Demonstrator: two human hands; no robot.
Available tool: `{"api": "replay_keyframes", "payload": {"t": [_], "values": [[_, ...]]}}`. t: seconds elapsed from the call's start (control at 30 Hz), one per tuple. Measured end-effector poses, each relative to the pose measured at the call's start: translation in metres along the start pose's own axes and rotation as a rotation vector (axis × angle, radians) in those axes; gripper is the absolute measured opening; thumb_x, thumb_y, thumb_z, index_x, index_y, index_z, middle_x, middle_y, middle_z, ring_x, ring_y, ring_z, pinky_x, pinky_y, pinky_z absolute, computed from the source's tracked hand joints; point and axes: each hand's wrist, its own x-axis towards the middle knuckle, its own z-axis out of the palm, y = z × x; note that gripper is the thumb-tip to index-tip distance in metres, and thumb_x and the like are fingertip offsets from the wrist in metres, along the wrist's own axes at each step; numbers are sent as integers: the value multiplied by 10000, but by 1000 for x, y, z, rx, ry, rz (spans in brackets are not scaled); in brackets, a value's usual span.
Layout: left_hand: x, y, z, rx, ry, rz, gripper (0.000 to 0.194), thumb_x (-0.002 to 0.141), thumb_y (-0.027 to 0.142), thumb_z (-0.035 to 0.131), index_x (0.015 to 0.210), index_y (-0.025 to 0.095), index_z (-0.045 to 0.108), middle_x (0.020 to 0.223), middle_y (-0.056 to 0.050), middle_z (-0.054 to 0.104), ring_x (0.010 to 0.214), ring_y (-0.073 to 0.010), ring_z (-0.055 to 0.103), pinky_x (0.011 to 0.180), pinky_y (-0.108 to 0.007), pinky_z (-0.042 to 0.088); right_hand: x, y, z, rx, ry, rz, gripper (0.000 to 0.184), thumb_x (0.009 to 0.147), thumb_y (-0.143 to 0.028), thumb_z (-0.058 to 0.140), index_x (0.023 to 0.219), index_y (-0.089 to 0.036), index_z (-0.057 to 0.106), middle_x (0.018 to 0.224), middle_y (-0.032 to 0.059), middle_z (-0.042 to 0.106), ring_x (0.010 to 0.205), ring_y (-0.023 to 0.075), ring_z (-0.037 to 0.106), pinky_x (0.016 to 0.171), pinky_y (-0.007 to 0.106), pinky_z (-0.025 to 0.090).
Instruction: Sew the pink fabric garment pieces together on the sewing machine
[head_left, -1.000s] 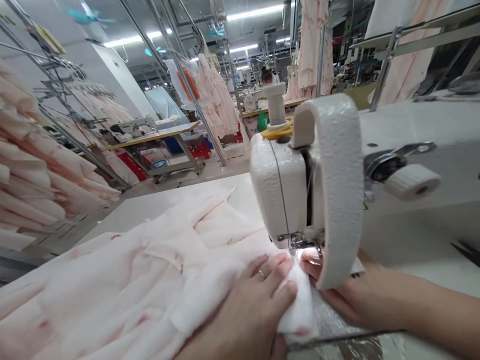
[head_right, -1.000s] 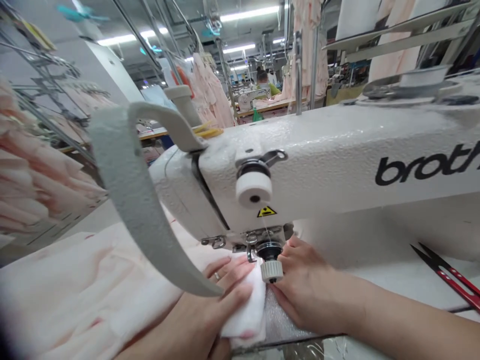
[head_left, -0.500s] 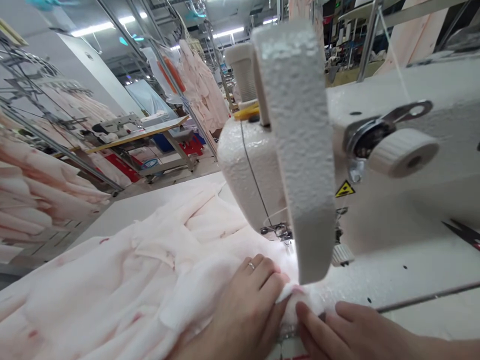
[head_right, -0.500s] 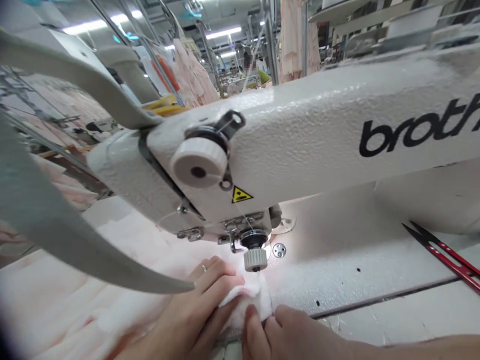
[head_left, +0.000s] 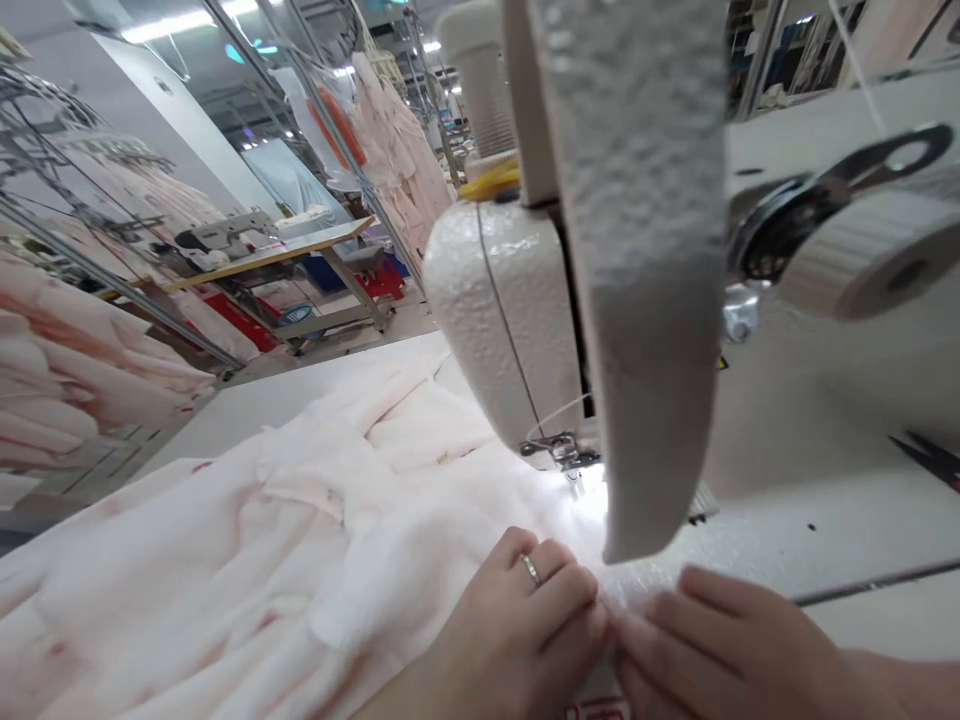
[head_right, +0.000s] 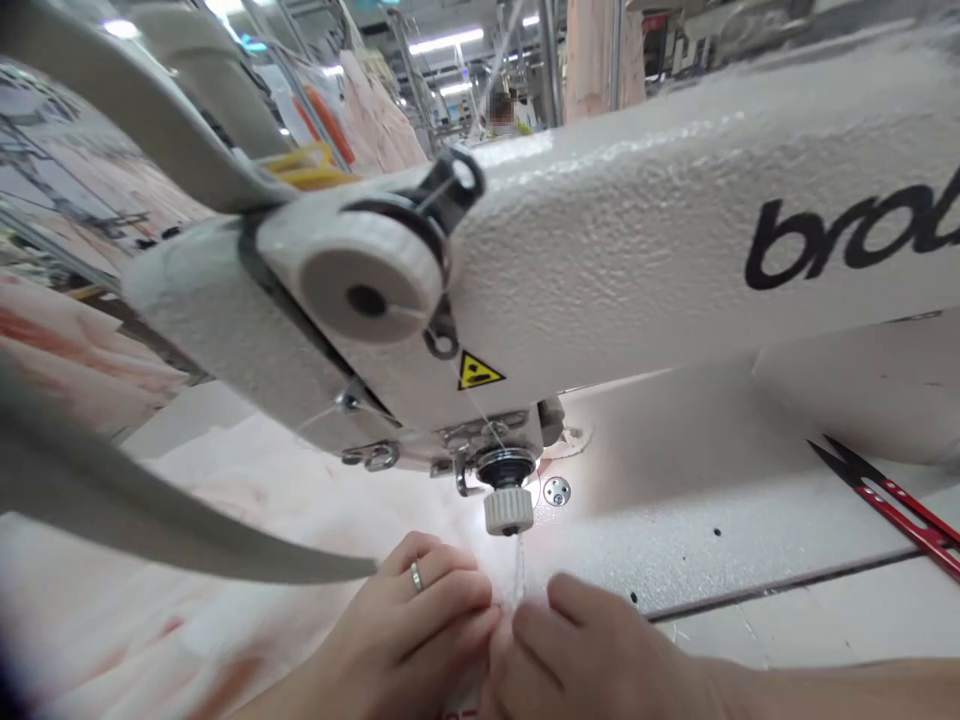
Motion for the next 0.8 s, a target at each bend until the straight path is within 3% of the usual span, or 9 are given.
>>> {"api": "replay_keyframes", "payload": {"t": [0.13,0.27,0.33,0.5,0.63,0.8], "values": [[-3,7,3,109,34,5,309,885,111,298,682,142,529,644,8,532,586,-118,436,539,-301,290,4,9,5,44,86,-7,391,825,11,276,687,-132,613,735,47,658,760,191,592,719,336,462],[-11,9,6,184,72,-1,182,849,106,403,781,149,566,727,4,566,682,-125,492,577,-289,353,0,12,13,43,25,-62,398,825,16,269,676,-128,608,707,61,646,717,190,598,604,299,474],[-12,6,5,191,29,19,205,855,85,388,787,154,568,762,2,583,730,-128,507,610,-288,376,0,14,13,37,30,-48,411,826,21,257,668,-129,605,690,62,640,704,186,597,582,293,472],[-6,-7,-5,217,-77,41,219,880,132,350,897,153,567,788,-6,592,716,-136,509,654,-311,403,12,21,4,21,-52,-26,371,809,5,304,700,-153,622,698,59,627,710,170,578,623,286,479],[2,-21,-14,156,-173,10,217,873,147,378,1016,122,539,947,-48,600,854,-180,500,789,-371,379,23,28,-5,26,-122,3,377,799,-28,291,652,-160,611,704,64,616,737,188,571,715,348,469],[7,-40,-11,136,-150,23,240,879,183,393,1085,135,506,969,-48,600,896,-187,494,786,-347,356,25,38,1,85,-27,101,261,770,-79,368,691,-136,610,880,126,634,870,229,563,772,372,451]]}}
